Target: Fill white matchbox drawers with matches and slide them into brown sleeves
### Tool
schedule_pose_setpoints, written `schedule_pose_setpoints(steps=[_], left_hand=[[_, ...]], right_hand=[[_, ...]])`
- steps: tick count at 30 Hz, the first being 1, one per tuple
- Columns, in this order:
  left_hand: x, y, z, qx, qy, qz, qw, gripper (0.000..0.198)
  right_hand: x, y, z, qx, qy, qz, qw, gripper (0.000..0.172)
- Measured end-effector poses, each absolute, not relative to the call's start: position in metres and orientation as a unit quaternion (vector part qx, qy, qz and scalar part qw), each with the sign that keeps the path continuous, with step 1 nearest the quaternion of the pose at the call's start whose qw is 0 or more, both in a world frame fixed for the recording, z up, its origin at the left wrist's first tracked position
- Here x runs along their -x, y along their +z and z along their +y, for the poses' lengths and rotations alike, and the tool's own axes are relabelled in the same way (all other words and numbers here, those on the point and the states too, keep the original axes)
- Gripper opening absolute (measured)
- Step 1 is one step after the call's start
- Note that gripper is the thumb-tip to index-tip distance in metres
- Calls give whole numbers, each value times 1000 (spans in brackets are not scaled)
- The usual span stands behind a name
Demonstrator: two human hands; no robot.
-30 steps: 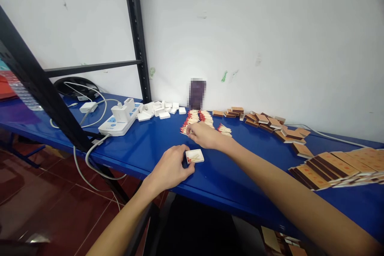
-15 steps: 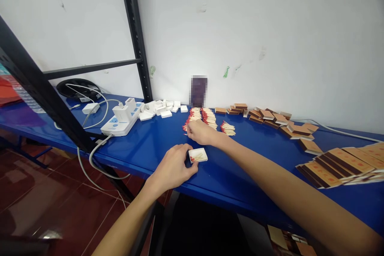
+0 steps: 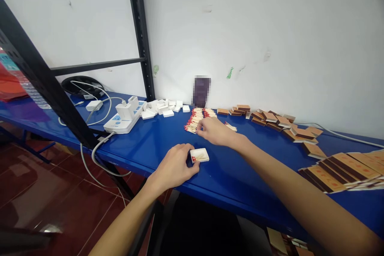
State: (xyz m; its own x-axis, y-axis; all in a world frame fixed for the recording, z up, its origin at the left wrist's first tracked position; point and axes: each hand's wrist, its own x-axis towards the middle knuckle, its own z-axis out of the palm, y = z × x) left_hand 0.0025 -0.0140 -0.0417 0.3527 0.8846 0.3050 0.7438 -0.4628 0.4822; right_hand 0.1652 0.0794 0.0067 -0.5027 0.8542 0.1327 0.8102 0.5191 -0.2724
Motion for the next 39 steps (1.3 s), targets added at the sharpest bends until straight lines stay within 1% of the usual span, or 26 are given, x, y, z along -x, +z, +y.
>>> schedule_pose_setpoints(steps=[4,9,15,19,22,24,27,30,32,39], left_hand=[[-1,-41,-13,-812,265,504,129,20],[-1,-41,-13,-813,261,505,125,17],[-2,-41,-14,-812,265,502,132,20],[-2,-42,-14,-818,262,497,123,16],[-2,-42,-14,-821,263,492,120,15],[-2,-41,-15,-822,264,490,120,14],[-1,-40,-16,-828,257,484,118,17],[-1,-39,-17,-834,248,479,116,19],[0,-38,-17,-836,246,476,120,20],[0,-38,-18,-839,238,474,120,23]], right_hand=[[-149,-8,104,516,57,-845,131,27],[-143,-17,111,526,53,-838,132,20],[-172,3,85,516,58,-846,121,18],[-196,17,46,430,124,-891,80,17],[-203,21,25,402,170,-898,52,18],[-206,22,22,413,167,-893,61,22],[-217,18,32,444,118,-883,93,26],[-237,6,53,493,69,-863,85,24],[-249,-5,66,517,62,-851,74,20],[-249,-33,81,514,52,-845,143,21]])
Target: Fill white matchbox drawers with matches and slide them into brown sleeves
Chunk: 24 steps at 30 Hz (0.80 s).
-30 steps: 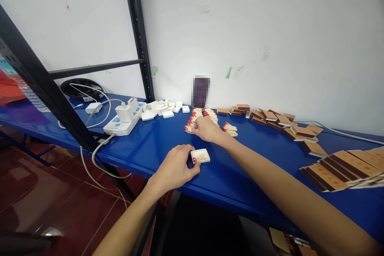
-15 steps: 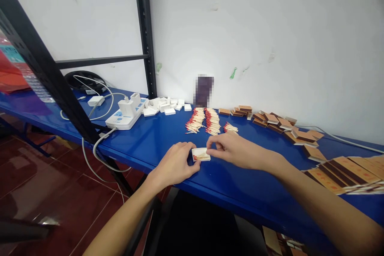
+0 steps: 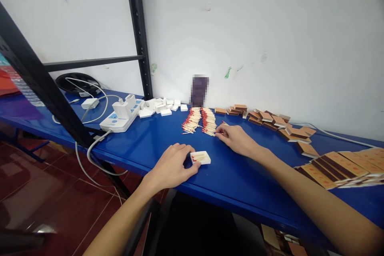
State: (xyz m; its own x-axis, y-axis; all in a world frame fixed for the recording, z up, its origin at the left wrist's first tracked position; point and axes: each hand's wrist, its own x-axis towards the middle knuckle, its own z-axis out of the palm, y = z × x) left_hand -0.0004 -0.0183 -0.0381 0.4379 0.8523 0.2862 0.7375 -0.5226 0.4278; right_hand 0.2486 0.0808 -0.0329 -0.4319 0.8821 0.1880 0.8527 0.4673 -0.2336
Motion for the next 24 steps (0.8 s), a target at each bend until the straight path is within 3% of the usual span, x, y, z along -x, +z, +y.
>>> schedule_pose_setpoints(steps=[6,15,19,24], left_hand=[[1,-39,-17,-848,234,462,113,22],[1,-40,-17,-848,224,466,115,26],[1,-40,-16,-849,226,464,112,26],[1,-41,-16,-851,230,459,113,25]], right_hand=[[-241,-43,82,534,25,-834,134,21],[-238,-15,47,488,82,-842,213,18],[-226,-2,13,428,159,-875,164,15],[-219,1,-1,410,163,-886,146,13]])
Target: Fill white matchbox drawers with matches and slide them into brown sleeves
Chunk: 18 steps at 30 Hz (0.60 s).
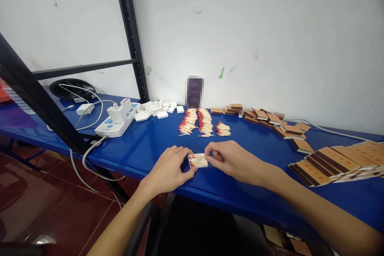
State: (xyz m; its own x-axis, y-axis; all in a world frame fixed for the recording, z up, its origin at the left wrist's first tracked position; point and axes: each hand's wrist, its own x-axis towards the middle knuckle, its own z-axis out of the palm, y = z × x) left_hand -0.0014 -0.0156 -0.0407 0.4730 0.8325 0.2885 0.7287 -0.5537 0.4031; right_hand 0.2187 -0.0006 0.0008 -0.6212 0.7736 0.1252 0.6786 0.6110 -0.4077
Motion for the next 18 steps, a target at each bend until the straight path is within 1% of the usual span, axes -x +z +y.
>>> schedule_pose_setpoints(steps=[3,7,11,18], left_hand=[[2,-40,-16,-852,228,457,111,24],[2,-40,-17,-851,225,461,109,23],[2,-39,-17,-852,220,461,113,23],[2,-39,-16,-852,221,460,116,25]], right_hand=[[-218,-3,3,417,157,-881,158,12],[-218,-12,4,403,163,-889,143,13],[-221,-15,10,429,170,-876,140,16],[-232,-25,59,507,36,-851,134,18]])
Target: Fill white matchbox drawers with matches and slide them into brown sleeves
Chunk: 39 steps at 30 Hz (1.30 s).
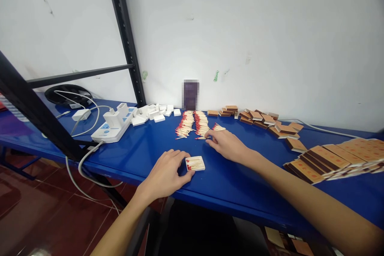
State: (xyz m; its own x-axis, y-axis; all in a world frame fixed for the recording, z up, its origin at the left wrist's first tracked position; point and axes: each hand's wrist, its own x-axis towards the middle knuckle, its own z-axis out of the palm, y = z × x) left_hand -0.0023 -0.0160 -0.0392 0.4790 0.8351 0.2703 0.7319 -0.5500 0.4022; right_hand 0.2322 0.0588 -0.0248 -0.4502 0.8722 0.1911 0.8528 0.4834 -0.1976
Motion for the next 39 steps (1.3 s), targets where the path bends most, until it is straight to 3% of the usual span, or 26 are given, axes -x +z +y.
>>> schedule_pose_setpoints(steps=[21,33,39], left_hand=[[2,-41,-17,-850,214,467,116,26],[3,-41,-15,-853,208,467,102,26],[2,-41,-17,-854,214,465,94,22]], right_hand=[[-225,-34,66,518,-59,-848,93,21],[-228,-29,69,495,-38,-868,-2,25],[-219,0,31,449,28,-889,81,20]])
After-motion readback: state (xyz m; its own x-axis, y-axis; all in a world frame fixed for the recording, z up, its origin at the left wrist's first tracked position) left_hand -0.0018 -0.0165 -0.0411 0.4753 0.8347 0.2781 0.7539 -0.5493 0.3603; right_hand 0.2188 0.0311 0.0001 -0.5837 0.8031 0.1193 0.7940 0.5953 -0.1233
